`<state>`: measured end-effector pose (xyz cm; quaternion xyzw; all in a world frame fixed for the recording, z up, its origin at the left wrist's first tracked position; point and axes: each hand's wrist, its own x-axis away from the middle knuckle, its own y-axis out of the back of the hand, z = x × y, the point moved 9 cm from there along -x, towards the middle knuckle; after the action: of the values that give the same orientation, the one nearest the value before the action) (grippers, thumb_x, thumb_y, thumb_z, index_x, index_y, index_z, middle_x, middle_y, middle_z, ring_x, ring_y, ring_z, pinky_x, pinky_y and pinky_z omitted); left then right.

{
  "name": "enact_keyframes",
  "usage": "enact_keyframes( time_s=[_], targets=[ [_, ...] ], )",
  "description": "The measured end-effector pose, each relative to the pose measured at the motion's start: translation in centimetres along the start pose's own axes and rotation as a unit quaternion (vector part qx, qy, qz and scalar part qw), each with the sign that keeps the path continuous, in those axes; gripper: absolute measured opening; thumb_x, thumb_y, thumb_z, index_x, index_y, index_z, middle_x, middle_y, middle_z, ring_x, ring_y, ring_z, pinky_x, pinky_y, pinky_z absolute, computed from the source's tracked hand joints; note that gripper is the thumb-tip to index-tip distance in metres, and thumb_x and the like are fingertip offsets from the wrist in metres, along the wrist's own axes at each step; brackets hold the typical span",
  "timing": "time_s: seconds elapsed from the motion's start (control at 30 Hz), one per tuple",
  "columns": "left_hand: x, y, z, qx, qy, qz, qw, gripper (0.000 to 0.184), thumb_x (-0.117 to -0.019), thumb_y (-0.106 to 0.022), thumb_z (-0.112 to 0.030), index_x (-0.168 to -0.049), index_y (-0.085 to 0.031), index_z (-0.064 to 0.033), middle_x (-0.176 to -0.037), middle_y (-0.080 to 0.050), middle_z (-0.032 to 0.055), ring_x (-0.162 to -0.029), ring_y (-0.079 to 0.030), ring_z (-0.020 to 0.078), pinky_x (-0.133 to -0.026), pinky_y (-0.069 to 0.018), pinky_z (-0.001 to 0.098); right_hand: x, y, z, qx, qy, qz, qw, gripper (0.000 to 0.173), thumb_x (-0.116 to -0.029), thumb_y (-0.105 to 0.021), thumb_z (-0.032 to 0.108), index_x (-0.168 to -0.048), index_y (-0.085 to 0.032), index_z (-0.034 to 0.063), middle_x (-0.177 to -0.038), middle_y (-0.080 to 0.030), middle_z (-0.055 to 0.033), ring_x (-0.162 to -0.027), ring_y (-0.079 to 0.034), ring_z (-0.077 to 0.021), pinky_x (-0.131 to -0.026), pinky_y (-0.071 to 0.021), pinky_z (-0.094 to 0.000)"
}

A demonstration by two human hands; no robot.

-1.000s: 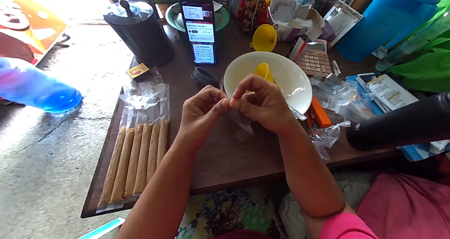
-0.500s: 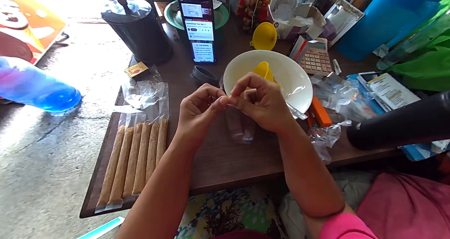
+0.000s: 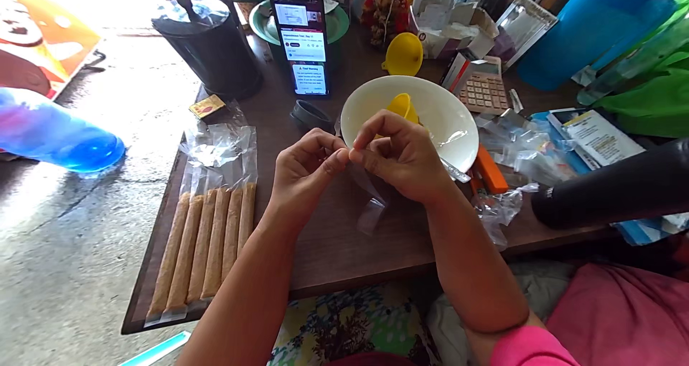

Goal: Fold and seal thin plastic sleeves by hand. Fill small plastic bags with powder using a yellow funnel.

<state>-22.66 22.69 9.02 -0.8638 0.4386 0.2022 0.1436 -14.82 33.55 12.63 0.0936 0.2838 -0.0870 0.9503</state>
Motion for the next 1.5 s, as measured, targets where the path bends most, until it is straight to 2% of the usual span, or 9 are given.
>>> enact_keyframes(
  time_s=[0.1,0.23,0.4,0.57,0.73,1.07,1.23,1.4,1.5],
  targets=[
    [-0.02,0.12,-0.01,0.0,0.001,-0.002,1.0,0.002,-0.0985,-0.066,-0.015,-0.1,-0.068,-0.0148,-0.096,-0.063,-0.0063,-0.086,-0.062,0.0034,-0.077,-0.0546,0.0181,0.01,0.06,0.0,0.036,-0.002,-0.006,0.999,0.01,-0.0932,-0.067,-0.002,-0.102,-0.062,-0.0024,-0.089,-0.064,-0.0016,-0.055,-0.045,0.0036,-0.049,-0.0391,-0.012],
    [-0.04,-0.24,-0.18,0.002,-0.004,0.014,1.0,0.004,-0.099,-0.067,-0.019,-0.1,-0.068,-0.0159,-0.097,-0.063,-0.0077,-0.087,-0.062,0.0019,-0.079,-0.0541,0.0177,0.05,-0.08,0.2,-0.025,0.002,0.007,1.0,0.012,-0.0927,-0.066,-0.004,-0.102,-0.06,-0.0009,-0.085,-0.063,0.0009,-0.056,-0.046,0.0052,-0.049,-0.04,-0.0106],
    [-0.06,0.02,-0.11,-0.004,-0.001,0.005,1.0,0.003,-0.0989,-0.067,-0.019,-0.099,-0.068,-0.0154,-0.096,-0.063,-0.007,-0.086,-0.062,0.0032,-0.078,-0.0547,0.0184,0.0,0.31,-0.1,0.059,0.001,-0.015,0.998,0.01,-0.0935,-0.068,0.0,-0.102,-0.063,-0.0021,-0.091,-0.065,-0.002,-0.056,-0.044,0.0035,-0.049,-0.0389,-0.0119],
    [-0.02,-0.18,-0.2,-0.002,-0.003,0.01,1.0,0.003,-0.0981,-0.068,-0.018,-0.1,-0.068,-0.0151,-0.097,-0.063,-0.0072,-0.088,-0.062,0.0027,-0.079,-0.054,0.0181,0.04,0.07,0.09,-0.022,-0.001,0.004,1.0,0.012,-0.0928,-0.066,-0.004,-0.102,-0.06,-0.0013,-0.086,-0.063,0.0003,-0.055,-0.045,0.0051,-0.049,-0.0393,-0.0106],
    [-0.05,0.02,-0.07,-0.008,0.005,0.0,1.0,0.003,-0.0985,-0.067,-0.018,-0.099,-0.068,-0.0151,-0.097,-0.063,-0.0066,-0.086,-0.062,0.0039,-0.078,-0.0547,0.019,0.02,0.47,0.01,0.084,-0.001,-0.023,0.996,0.01,-0.0939,-0.068,0.001,-0.102,-0.063,-0.0021,-0.09,-0.065,-0.0023,-0.056,-0.044,0.0036,-0.049,-0.0383,-0.0116],
    [-0.05,0.09,0.11,0.002,0.01,-0.009,1.0,0.002,-0.0985,-0.066,-0.015,-0.099,-0.068,-0.0154,-0.097,-0.064,-0.0069,-0.085,-0.062,0.0032,-0.078,-0.0548,0.0181,0.01,0.67,-0.3,0.054,-0.011,-0.044,0.998,0.011,-0.0932,-0.068,0.0,-0.103,-0.062,-0.0017,-0.095,-0.066,-0.0027,-0.055,-0.045,0.0041,-0.049,-0.0408,-0.0115],
    [-0.02,0.2,0.12,-0.021,0.013,-0.016,1.0,0.002,-0.0991,-0.066,-0.015,-0.1,-0.068,-0.0162,-0.096,-0.064,-0.0077,-0.085,-0.062,0.0027,-0.077,-0.0544,0.0174,0.02,0.71,-0.26,0.06,-0.003,-0.049,0.997,0.011,-0.0934,-0.068,0.0,-0.102,-0.062,-0.0022,-0.092,-0.066,-0.0028,-0.056,-0.046,0.003,-0.049,-0.0411,-0.0124],
    [0.08,0.54,0.22,-0.01,0.025,-0.042,0.999,0.012,-0.1005,-0.065,-0.018,-0.112,-0.066,-0.0158,-0.1,-0.068,-0.0069,-0.085,-0.065,0.0026,-0.079,-0.0553,0.0176,-0.01,0.82,0.01,0.089,0.006,-0.066,0.994,0.011,-0.0934,-0.069,0.001,-0.102,-0.063,-0.0017,-0.091,-0.065,-0.0029,-0.06,-0.051,0.0018,-0.053,-0.0453,-0.0131],
    [0.12,0.66,0.25,-0.002,0.017,-0.044,0.999,0.006,-0.1018,-0.063,-0.024,-0.099,-0.066,-0.0193,-0.094,-0.066,-0.008,-0.084,-0.063,0.0031,-0.078,-0.0542,0.0188,0.02,0.91,0.12,0.112,0.013,-0.079,0.99,0.011,-0.0933,-0.069,0.003,-0.102,-0.064,-0.0012,-0.093,-0.066,-0.0035,-0.069,-0.058,-0.0011,-0.06,-0.0502,-0.0153]
  ],
)
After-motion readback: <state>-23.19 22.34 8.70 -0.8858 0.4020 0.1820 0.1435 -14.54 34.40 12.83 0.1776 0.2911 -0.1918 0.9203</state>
